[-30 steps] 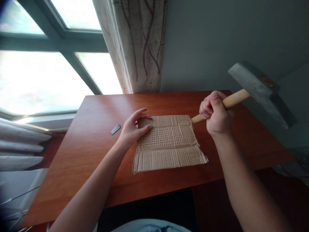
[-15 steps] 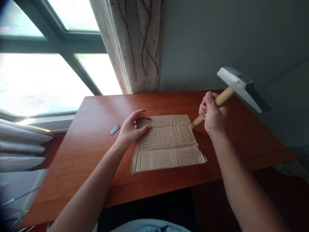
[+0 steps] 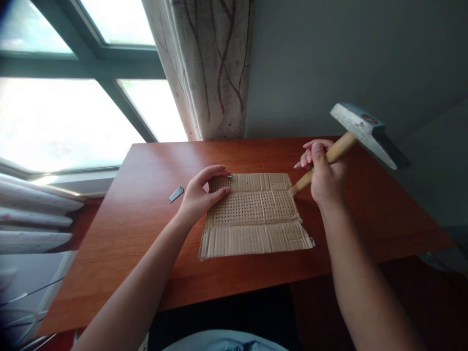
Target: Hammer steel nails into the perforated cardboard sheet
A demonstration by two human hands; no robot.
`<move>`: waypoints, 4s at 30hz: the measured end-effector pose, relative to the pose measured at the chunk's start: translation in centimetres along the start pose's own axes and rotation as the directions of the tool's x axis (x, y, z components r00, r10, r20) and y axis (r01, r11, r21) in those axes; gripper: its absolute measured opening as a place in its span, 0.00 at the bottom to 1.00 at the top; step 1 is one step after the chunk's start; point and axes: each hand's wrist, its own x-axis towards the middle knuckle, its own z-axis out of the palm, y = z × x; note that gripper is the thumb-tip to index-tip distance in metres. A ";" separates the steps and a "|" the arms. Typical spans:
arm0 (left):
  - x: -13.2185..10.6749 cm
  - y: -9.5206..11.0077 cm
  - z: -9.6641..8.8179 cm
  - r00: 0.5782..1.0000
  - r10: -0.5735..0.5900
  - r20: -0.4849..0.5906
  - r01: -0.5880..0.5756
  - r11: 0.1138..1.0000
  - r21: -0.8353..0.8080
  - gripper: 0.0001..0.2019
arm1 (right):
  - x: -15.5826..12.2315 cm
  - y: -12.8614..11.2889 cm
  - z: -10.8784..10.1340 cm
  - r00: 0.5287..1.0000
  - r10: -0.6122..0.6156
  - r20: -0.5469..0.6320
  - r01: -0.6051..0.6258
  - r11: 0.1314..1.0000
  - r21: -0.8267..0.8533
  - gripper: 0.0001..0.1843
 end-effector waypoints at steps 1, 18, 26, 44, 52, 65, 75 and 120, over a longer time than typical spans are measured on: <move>0.0 0.0 0.0 1.000 0.011 -0.002 -0.011 1.000 -0.011 0.25 | 0.0 0.2 -0.1 1.000 0.010 0.008 -0.011 0.998 0.056 0.13; 0.6 1.3 -7.2 0.935 0.040 -0.352 0.156 0.846 0.510 0.12 | -1.2 0.3 -0.6 0.999 0.049 0.005 -0.049 0.980 0.194 0.17; -2.6 1.1 -10.6 0.947 -0.304 -0.103 0.165 0.188 0.968 0.13 | -1.3 0.2 -0.8 0.998 0.042 0.039 -0.050 0.973 0.226 0.17; -3.0 1.6 -8.9 0.919 -0.380 -0.107 0.157 0.104 0.982 0.17 | -2.1 -0.4 -1.2 0.999 0.038 0.031 -0.045 0.968 0.247 0.19; -3.3 1.4 -8.9 0.918 -0.392 -0.054 0.109 0.118 0.987 0.15 | -2.1 -0.6 -1.1 0.998 0.064 0.005 -0.063 0.968 0.244 0.19; -0.9 3.9 -8.1 0.994 -0.083 -0.070 0.100 0.953 0.287 0.08 | -2.2 -0.6 -1.3 0.998 0.059 -0.018 -0.053 0.965 0.257 0.17; 2.1 4.0 -0.7 0.987 0.110 -0.116 -0.089 0.981 0.171 0.05 | -2.2 -0.3 -1.4 0.998 0.060 -0.037 -0.049 0.970 0.237 0.18; 1.3 1.6 -0.1 0.989 0.055 -0.138 -0.026 0.978 0.208 0.03 | -2.7 -0.7 -1.1 1.000 0.014 -0.012 -0.011 0.967 0.254 0.17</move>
